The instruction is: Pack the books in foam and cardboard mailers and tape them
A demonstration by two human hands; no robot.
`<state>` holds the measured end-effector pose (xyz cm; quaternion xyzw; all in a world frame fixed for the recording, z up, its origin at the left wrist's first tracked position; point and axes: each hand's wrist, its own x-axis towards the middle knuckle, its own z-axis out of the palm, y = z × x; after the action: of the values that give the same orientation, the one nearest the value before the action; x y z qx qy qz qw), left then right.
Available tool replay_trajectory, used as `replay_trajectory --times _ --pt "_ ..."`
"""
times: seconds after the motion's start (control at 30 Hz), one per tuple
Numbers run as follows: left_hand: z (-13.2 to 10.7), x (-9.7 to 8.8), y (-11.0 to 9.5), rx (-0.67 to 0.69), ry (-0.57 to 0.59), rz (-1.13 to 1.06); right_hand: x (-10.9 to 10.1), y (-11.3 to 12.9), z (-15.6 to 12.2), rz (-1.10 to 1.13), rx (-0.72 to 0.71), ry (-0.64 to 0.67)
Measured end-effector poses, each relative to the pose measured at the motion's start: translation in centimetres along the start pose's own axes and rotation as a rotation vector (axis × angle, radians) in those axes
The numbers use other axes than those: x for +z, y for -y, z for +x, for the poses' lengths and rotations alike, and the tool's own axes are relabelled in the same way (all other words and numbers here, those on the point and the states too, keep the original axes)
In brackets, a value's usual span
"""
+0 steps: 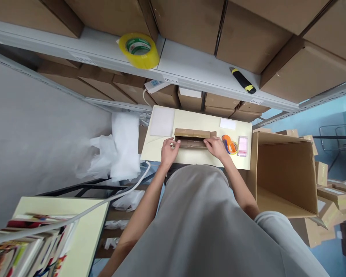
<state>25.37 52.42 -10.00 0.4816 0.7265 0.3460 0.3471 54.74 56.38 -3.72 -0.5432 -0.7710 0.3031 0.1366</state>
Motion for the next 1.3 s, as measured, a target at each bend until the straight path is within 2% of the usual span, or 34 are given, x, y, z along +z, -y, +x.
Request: replay_trajectory --times 0.1,0.3,0.4,0.53,0.67,0.9,1.07,1.17,1.23,1.3 --pt "-1.0 -0.3 0.8 0.019 0.062 0.085 0.2 0.9 1.3 -0.107 -0.006 0.112" --pt "-2.6 -0.4 2.1 0.112 0.213 0.203 0.0 1.3 4.2 -0.193 -0.065 0.051" --pt "-2.4 0.1 2.0 0.161 0.207 0.215 -0.2 1.3 6.7 -0.283 -0.004 0.085" --pt "-1.8 0.8 1.7 0.186 0.116 0.198 0.0 1.2 9.0 -0.388 0.115 0.184" --pt "-1.7 1.2 1.3 0.19 0.074 0.221 0.3 1.2 9.1 -0.452 0.099 0.203" --pt "-2.0 0.7 1.4 0.228 0.122 0.24 0.2 1.3 7.1 -0.449 0.076 0.149" --pt "-1.5 0.9 1.8 0.173 0.179 0.185 0.4 1.3 6.5 -0.423 0.145 0.163" --pt "-0.9 0.6 1.6 0.103 0.182 0.059 0.5 1.8 7.0 -0.365 0.154 0.098" --pt "0.0 -0.1 1.5 -0.014 0.107 -0.119 0.7 2.8 7.5 -0.293 0.106 0.034" --pt "1.5 -1.2 1.5 -0.168 -0.043 -0.311 1.3 4.4 8.2 -0.173 0.016 -0.025"
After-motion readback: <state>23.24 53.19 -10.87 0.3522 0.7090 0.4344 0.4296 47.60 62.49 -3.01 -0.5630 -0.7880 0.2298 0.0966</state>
